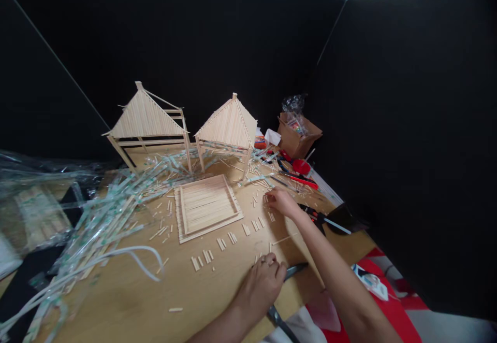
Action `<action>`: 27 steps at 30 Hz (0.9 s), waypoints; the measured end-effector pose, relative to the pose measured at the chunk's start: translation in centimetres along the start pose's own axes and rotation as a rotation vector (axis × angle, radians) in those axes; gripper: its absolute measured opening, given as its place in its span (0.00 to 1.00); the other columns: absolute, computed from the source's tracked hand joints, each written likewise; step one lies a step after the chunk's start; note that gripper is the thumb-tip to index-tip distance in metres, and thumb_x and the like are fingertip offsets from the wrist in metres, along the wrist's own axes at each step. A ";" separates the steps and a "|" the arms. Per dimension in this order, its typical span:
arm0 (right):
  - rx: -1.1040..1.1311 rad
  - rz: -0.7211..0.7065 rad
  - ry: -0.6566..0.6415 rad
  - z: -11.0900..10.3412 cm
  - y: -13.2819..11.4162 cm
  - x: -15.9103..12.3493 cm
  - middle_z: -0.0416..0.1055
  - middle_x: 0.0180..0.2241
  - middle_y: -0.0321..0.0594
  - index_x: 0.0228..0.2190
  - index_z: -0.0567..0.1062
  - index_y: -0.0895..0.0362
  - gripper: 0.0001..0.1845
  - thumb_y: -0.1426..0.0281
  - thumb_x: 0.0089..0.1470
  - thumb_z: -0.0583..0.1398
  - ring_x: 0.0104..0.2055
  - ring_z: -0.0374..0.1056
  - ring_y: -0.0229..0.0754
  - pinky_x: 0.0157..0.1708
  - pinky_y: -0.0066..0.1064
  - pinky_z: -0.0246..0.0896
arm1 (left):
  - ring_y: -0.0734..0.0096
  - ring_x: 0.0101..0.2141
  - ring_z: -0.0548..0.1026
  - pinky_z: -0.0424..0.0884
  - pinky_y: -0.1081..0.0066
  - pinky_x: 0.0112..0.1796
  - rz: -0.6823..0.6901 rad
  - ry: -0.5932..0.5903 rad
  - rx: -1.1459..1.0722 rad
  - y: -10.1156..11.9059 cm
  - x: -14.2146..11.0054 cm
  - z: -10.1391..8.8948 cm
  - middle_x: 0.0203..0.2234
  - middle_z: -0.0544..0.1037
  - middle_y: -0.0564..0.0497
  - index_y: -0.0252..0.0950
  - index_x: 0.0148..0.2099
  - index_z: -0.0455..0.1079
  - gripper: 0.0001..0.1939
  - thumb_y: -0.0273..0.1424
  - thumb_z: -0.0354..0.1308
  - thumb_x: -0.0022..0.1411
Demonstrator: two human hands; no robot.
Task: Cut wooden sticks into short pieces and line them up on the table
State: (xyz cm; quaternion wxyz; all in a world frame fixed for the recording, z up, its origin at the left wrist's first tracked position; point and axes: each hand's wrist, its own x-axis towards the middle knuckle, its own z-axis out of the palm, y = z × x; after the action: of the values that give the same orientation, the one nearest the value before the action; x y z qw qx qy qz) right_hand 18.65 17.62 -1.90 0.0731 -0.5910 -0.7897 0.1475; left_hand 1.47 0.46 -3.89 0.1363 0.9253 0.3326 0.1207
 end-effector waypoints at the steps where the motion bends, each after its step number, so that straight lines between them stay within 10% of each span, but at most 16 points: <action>1: 0.000 -0.003 0.001 -0.1 0.0 0.1 0.70 0.37 0.42 0.41 0.74 0.59 0.15 0.67 0.51 0.62 0.36 0.67 0.39 0.38 0.31 0.61 | 0.61 0.43 0.69 0.68 0.66 0.40 -0.002 0.001 -0.004 0.0 0.0 0.1 0.35 0.74 0.46 0.33 0.45 0.63 0.09 0.21 0.52 0.61; 27: 0.085 -0.171 -0.072 -0.2 -1.8 -4.5 0.65 0.41 0.39 0.37 0.77 0.51 0.13 0.70 0.45 0.65 0.40 0.65 0.40 0.42 0.30 0.57 | 0.61 0.45 0.68 0.66 0.65 0.43 0.004 -0.023 -0.080 -0.3 0.1 -0.3 0.37 0.74 0.46 0.32 0.48 0.63 0.12 0.21 0.49 0.63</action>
State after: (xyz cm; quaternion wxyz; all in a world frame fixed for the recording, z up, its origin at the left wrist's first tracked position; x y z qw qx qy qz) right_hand 18.36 12.89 -0.88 0.0822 -0.5121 -0.8323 0.1954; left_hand 1.23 0.81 -3.70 0.1768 0.9211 0.3241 0.1233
